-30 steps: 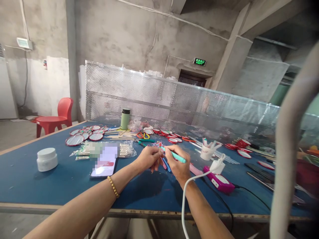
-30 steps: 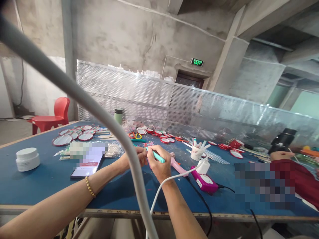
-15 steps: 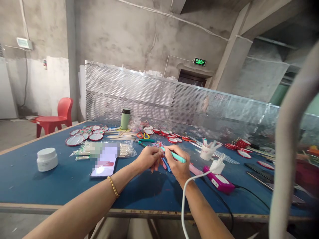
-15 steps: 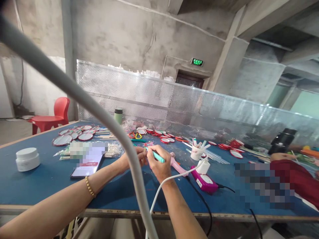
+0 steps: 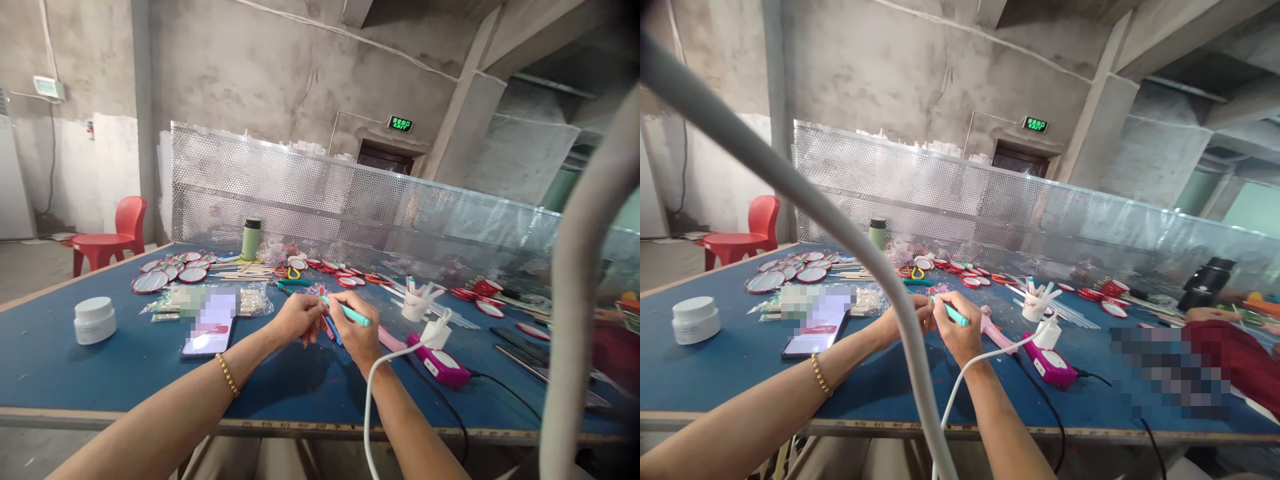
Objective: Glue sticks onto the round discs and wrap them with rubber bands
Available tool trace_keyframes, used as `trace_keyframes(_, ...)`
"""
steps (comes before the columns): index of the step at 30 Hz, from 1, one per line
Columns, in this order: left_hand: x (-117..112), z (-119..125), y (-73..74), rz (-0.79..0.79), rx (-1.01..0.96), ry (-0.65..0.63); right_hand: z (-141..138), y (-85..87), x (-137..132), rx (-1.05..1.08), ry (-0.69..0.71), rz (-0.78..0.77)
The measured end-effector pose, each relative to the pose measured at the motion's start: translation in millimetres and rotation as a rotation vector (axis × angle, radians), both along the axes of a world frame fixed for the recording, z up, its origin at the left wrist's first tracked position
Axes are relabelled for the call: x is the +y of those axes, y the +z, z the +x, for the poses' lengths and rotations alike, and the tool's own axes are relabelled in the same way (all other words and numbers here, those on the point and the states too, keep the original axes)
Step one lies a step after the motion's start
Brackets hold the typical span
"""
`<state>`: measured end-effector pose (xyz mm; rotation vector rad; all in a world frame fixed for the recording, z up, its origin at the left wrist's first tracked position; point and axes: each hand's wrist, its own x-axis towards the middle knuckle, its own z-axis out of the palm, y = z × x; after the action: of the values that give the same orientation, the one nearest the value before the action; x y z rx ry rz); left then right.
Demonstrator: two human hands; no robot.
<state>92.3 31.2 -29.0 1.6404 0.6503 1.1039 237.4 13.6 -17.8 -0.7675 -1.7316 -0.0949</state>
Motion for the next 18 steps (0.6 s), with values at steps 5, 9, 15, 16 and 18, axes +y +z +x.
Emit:
trace_keyframes(5,-2.7,-0.8,1.3,-0.011,0.000,0.002,-0.4,0.3,-0.2,0.011,-0.018,0.021)
trace_keyframes(9,0.0,-0.5,-1.2,0.002,-0.003,-0.004,-0.3,-0.4,0.1,0.006,0.002,0.005)
trace_keyframes(15,6.3,0.5,-6.3,0.010,-0.024,-0.024,0.9,-1.6,1.4,0.009,-0.008,0.015)
trace_keyframes(16,6.7,0.5,-6.8,0.005,-0.030,-0.025,1.0,-1.6,1.6,0.012,-0.012,0.019)
trace_keyframes(18,7.0,0.5,-7.4,-0.008,-0.041,-0.030,0.9,-1.4,1.7,0.015,-0.017,0.022)
